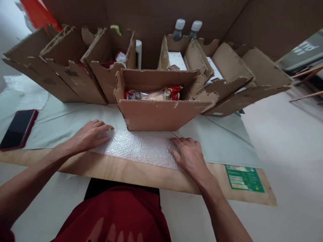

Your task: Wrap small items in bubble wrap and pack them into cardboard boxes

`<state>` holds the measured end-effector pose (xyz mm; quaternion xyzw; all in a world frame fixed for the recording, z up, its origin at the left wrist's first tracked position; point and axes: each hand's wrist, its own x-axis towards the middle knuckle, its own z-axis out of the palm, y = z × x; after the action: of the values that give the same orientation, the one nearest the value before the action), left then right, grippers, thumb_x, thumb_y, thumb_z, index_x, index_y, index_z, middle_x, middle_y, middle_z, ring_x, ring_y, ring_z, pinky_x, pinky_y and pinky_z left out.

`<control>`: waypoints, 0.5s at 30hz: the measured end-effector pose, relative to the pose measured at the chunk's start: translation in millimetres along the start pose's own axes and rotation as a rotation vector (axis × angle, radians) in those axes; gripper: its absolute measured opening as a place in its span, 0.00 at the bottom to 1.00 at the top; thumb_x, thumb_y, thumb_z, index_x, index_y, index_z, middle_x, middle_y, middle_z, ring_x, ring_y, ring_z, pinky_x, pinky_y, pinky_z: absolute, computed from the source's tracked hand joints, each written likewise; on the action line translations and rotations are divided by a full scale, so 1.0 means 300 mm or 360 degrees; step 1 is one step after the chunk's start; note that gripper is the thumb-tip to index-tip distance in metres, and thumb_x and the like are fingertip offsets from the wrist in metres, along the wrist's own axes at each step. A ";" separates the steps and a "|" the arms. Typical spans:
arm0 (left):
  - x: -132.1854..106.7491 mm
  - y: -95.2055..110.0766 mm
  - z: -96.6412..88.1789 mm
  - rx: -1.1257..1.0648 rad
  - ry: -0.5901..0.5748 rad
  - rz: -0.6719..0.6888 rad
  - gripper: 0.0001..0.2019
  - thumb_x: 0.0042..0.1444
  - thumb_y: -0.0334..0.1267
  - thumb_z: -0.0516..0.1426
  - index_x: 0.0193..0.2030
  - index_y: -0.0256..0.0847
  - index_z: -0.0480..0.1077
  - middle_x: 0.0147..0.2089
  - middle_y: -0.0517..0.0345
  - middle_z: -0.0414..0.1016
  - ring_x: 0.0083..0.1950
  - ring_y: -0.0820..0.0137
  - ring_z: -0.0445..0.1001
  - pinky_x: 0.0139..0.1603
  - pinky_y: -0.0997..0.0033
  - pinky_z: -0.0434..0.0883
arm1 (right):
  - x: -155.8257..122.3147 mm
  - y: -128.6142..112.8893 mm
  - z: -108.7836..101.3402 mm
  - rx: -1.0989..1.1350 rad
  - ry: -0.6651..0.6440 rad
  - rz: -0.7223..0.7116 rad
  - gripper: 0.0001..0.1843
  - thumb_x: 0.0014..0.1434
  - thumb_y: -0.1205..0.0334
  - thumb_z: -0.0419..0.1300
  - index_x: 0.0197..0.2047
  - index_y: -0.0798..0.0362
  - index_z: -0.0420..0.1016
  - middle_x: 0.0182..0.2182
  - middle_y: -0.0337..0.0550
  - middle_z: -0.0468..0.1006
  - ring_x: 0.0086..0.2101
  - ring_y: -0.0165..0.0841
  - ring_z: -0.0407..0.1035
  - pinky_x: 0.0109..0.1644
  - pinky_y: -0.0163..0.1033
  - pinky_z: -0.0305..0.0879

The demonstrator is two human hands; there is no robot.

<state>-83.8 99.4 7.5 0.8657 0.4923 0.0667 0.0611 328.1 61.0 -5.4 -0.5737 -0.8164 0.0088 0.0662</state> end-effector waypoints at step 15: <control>-0.230 0.032 -0.128 -0.0038 0.0600 0.0148 0.06 0.63 0.31 0.58 0.38 0.47 0.74 0.53 0.55 0.81 0.60 0.54 0.77 0.61 0.46 0.72 | -0.140 -0.065 -0.135 0.0279 0.0440 -0.0291 0.12 0.62 0.70 0.54 0.42 0.45 0.76 0.53 0.46 0.82 0.54 0.46 0.75 0.56 0.54 0.68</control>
<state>-117.4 36.8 43.1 0.8590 0.4535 0.2361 -0.0250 328.7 12.4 32.3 -0.4849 -0.8443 -0.0051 0.2280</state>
